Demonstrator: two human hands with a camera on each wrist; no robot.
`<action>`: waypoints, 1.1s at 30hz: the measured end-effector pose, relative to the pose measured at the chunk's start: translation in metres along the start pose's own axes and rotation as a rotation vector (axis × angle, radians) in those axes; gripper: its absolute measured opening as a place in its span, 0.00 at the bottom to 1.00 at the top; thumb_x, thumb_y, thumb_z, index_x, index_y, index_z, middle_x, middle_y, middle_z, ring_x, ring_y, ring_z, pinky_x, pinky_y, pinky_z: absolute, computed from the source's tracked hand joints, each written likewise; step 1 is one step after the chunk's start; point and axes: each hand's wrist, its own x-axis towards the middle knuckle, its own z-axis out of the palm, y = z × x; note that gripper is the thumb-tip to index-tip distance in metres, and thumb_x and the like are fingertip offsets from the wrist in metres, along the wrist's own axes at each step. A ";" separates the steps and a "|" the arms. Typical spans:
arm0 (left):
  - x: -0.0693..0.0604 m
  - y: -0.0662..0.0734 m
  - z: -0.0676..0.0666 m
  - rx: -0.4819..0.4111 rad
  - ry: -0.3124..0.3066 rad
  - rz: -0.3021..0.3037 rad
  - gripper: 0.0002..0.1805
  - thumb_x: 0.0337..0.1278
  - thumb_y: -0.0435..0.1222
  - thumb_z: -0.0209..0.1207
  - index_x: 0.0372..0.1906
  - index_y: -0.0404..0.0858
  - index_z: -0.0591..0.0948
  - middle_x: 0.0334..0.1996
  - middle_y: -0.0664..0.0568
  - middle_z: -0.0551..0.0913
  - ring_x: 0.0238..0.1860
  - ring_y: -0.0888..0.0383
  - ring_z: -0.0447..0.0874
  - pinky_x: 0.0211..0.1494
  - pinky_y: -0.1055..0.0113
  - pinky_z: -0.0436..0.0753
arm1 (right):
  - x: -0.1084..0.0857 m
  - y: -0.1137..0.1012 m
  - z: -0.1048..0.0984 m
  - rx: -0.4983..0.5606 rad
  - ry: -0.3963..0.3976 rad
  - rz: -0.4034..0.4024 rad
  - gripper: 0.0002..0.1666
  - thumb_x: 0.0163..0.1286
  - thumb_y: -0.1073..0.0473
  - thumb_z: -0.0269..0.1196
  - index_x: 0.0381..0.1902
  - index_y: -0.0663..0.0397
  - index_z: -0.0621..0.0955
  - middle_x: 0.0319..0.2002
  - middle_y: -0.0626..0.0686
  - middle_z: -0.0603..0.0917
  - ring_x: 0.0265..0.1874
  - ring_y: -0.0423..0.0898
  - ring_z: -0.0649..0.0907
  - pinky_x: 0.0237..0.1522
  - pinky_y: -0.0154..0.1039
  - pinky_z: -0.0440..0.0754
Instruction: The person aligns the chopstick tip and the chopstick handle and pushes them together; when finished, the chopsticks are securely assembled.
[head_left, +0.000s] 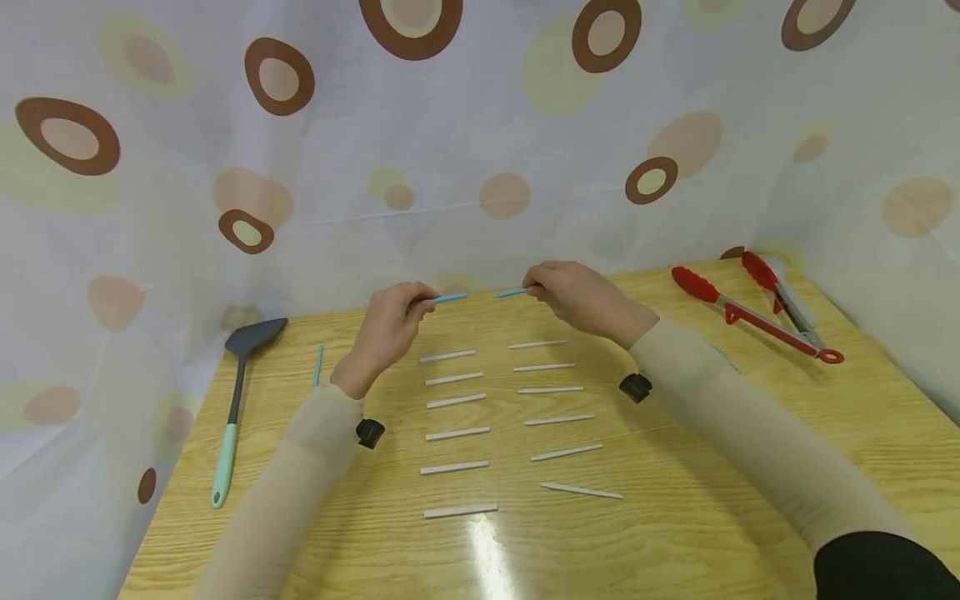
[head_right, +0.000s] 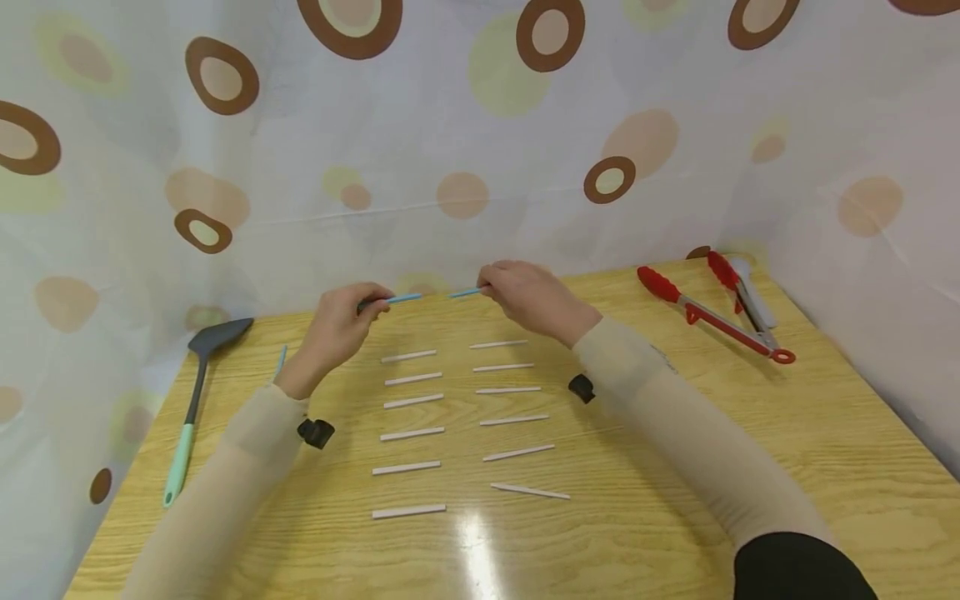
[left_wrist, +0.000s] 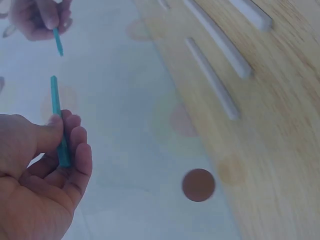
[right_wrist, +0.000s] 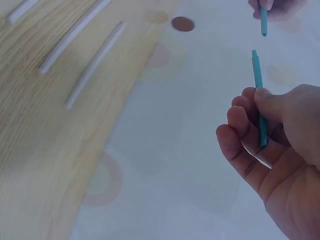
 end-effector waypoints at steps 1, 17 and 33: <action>-0.001 0.003 -0.001 -0.001 0.007 0.021 0.09 0.69 0.31 0.57 0.47 0.32 0.84 0.37 0.46 0.85 0.32 0.53 0.81 0.39 0.59 0.80 | 0.000 -0.004 -0.002 0.006 0.003 -0.009 0.04 0.72 0.69 0.60 0.44 0.61 0.80 0.37 0.54 0.82 0.34 0.48 0.82 0.39 0.43 0.81; -0.010 0.029 -0.010 -0.018 0.057 0.144 0.09 0.68 0.29 0.58 0.47 0.31 0.84 0.35 0.46 0.83 0.30 0.57 0.78 0.37 0.62 0.80 | -0.002 -0.030 -0.016 0.031 0.080 -0.083 0.12 0.70 0.70 0.62 0.50 0.59 0.80 0.37 0.53 0.83 0.32 0.47 0.83 0.39 0.44 0.81; -0.014 0.027 -0.003 -0.045 0.066 0.207 0.10 0.67 0.29 0.58 0.49 0.31 0.83 0.37 0.47 0.83 0.30 0.57 0.80 0.36 0.64 0.80 | -0.004 -0.028 -0.019 0.082 0.096 -0.110 0.10 0.71 0.70 0.61 0.49 0.61 0.82 0.34 0.50 0.83 0.29 0.44 0.81 0.34 0.41 0.79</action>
